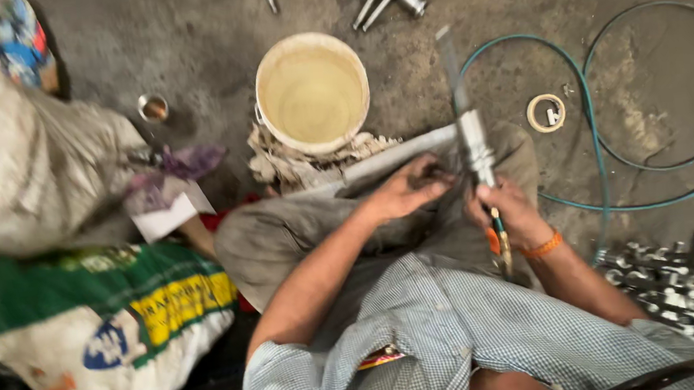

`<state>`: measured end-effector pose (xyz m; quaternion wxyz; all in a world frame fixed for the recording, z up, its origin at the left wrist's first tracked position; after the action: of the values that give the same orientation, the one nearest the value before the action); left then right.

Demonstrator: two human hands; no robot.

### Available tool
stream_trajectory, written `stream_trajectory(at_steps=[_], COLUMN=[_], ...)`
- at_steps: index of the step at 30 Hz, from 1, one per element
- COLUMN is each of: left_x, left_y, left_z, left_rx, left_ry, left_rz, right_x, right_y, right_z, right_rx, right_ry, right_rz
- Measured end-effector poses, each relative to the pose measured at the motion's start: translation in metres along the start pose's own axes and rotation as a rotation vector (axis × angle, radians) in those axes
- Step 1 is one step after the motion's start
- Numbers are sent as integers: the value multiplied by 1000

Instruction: The person sits on the floor and repeatedly picks up cylindrical metal parts from a pile. They insert each part into a handheld pneumatic tool, activate it to spray a liquid into the part, and then place the part into a black crate. The process is repeated for multiple parts.

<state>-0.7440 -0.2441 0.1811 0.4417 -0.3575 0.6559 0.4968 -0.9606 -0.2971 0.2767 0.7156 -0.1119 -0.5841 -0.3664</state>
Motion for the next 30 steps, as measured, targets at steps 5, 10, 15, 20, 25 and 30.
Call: stream_trajectory(at_steps=[5, 10, 15, 20, 25, 30], left_x=[-30, -53, -56, -68, -81, -76], left_y=[-11, -40, -89, -122, -145, -158], left_z=[-14, -3, 0, -7, -13, -19], left_rx=[206, 95, -91, -261, -349, -425], left_ry=[-12, 73, 133, 7, 77, 80], left_rz=[572, 801, 917, 982, 971, 1099], right_x=[-26, -42, -48, -20, 11, 26], right_y=[22, 27, 39, 71, 92, 96], right_z=[-26, -78, -113, -159, -198, -224], right_rx=[-41, 119, -194, 21, 119, 205], right_ry=[261, -198, -172, -656, -703, -656], right_rz=[255, 748, 1154, 1218, 1321, 1273])
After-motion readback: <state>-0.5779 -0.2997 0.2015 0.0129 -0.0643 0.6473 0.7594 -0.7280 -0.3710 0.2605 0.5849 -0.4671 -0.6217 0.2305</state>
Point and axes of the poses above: each hand's wrist, its own z-axis away from the middle knuckle, its own y-axis out of the palm, x = y × z, the point moved 1 cm from there along -z, towards the middle knuckle, and after that the axes turned 1 degree about y, right-handed, at the moved point
